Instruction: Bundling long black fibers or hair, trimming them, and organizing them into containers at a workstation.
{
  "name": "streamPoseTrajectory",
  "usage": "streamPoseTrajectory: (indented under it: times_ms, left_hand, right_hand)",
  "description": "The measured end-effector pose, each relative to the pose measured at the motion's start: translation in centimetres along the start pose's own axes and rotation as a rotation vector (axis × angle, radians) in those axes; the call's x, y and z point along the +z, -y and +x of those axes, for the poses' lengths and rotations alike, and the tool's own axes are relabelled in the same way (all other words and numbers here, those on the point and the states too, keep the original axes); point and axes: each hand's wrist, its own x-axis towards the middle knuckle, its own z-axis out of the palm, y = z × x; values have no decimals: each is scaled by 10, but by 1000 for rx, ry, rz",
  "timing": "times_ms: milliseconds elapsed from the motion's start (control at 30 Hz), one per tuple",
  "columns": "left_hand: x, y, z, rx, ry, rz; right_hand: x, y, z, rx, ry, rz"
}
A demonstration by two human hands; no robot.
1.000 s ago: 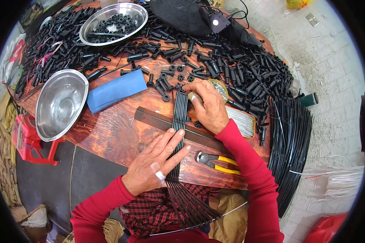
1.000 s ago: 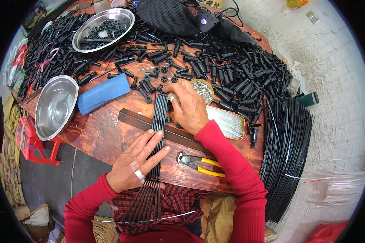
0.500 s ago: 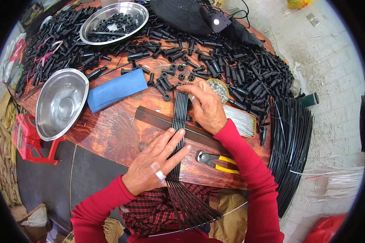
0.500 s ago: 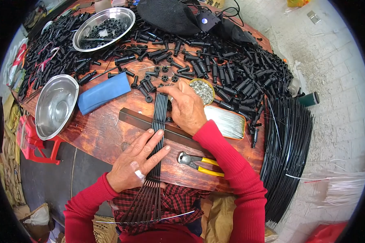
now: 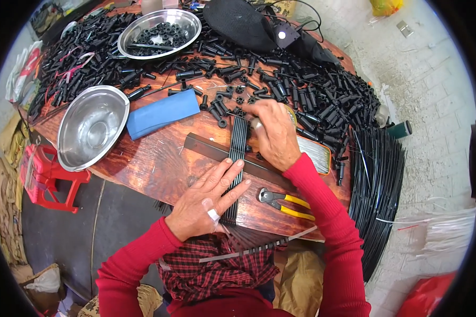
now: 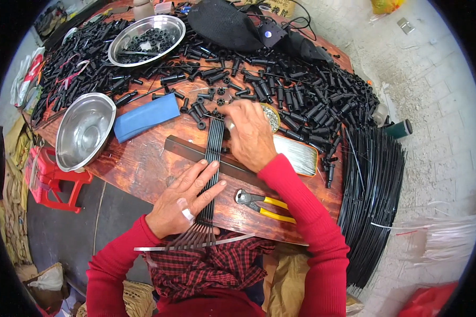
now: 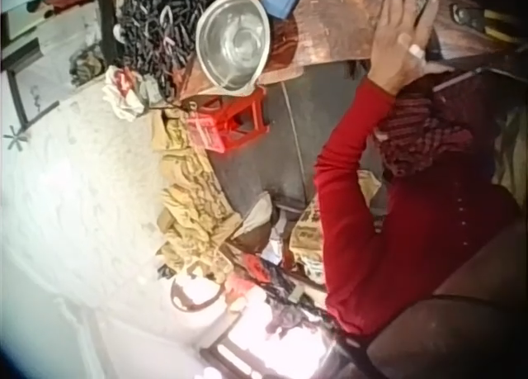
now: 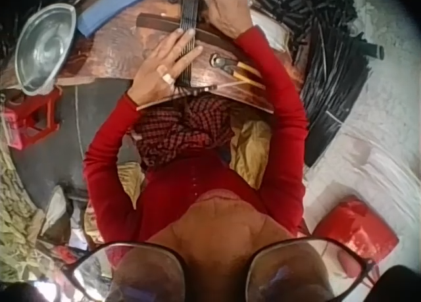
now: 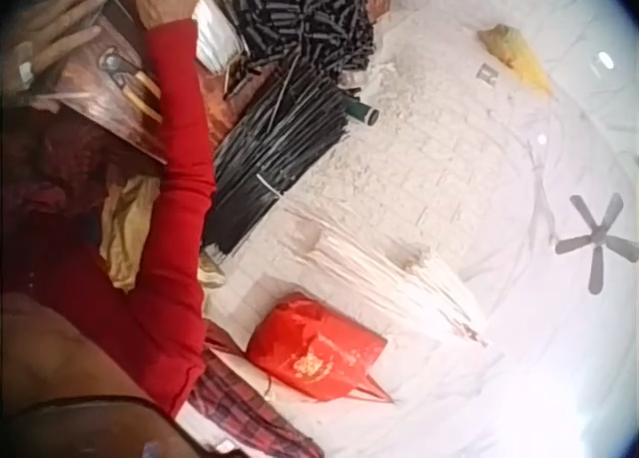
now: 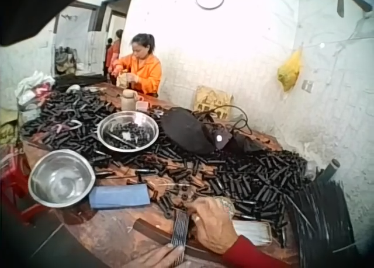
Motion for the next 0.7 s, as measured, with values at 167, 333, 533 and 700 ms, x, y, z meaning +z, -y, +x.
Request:
streamPoseTrajectory:
  times_ms: [167,333,533,700]
  left_hand:
    - [-2,-6,-6,-7,-28,-55]
    - [3,-6,-8,-11,-63,-109]
    - [6,-10,-14,43,-106,-110]
    - [8,-37,-42,27,-26,-67]
  right_hand:
    - [-66,50,-33,129,580,636]
    - [-94,116,-42,109,657,684]
    - [-70,136,-59,-65,332,444]
    - [-69,154,-92,-88,357,563]
